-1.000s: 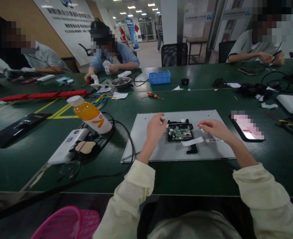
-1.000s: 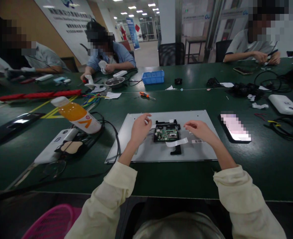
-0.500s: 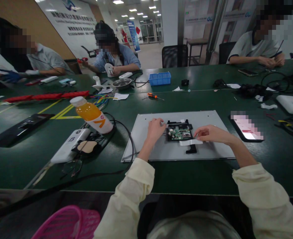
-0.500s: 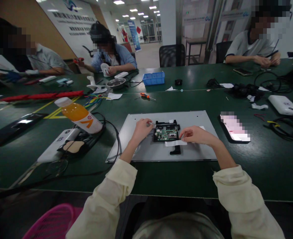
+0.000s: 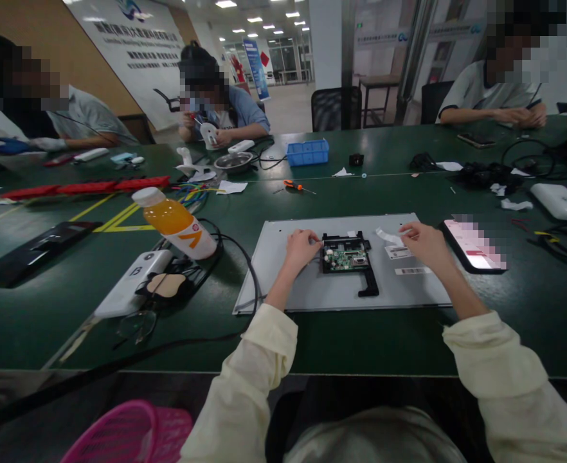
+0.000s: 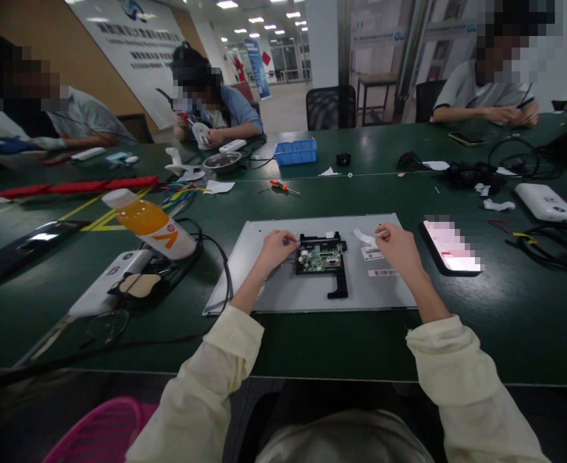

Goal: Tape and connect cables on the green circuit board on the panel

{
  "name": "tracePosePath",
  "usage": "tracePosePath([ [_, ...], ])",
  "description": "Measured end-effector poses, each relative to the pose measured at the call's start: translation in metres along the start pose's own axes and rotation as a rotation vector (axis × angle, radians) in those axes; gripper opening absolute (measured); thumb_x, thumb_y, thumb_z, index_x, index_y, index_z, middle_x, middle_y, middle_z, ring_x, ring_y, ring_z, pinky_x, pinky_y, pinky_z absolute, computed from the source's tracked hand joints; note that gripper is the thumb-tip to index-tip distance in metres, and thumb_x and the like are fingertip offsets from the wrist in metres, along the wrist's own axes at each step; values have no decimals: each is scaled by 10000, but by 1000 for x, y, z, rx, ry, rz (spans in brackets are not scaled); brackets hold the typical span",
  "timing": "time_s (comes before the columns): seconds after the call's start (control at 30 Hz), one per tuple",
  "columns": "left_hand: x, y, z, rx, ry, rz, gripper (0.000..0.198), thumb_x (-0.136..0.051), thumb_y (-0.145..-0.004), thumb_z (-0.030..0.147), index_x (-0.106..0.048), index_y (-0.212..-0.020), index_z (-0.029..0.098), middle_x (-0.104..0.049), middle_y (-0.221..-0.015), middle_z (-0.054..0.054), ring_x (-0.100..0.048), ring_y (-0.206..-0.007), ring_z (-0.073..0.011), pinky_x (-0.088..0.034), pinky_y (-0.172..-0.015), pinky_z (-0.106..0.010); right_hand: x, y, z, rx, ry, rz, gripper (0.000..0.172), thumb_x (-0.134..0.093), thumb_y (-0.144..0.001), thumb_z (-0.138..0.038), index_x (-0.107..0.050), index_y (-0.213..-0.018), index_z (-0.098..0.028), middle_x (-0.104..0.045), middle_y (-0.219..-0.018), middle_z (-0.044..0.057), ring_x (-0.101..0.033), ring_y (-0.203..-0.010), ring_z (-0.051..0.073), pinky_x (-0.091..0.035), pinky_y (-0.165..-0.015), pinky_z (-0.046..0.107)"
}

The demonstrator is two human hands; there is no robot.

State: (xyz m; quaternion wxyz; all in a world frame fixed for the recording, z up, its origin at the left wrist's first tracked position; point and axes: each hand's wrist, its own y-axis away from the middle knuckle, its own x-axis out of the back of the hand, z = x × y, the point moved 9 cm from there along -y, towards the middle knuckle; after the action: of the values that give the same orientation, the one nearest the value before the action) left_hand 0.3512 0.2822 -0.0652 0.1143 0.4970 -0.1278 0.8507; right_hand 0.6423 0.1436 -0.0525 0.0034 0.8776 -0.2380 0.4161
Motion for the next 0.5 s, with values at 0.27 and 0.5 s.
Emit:
tracePosePath([
  [0.27, -1, 1, 2, 25, 9, -31, 211, -617, -776, 381, -700, -883, 219, -615, -1001, -69, -519, -1078, -239, -391, -961, -378, 5, 5, 2, 14, 363, 62, 280, -508, -829, -297, -665, -1024, -172, -565, -1090, 164, -598, -908, 288, -458, -762, 402],
  [0.5, 4, -2, 6, -30, 65, 24, 155, -599, -791, 312, -688, -823, 189, -653, -934, -62, -573, -954, -206, -423, -909, -345, -22, 2, -74, 452, 187, -30, 314, -513, -851, -295, -654, -1116, -203, -586, -1139, 131, -510, -1112, 296, -401, -971, 447],
])
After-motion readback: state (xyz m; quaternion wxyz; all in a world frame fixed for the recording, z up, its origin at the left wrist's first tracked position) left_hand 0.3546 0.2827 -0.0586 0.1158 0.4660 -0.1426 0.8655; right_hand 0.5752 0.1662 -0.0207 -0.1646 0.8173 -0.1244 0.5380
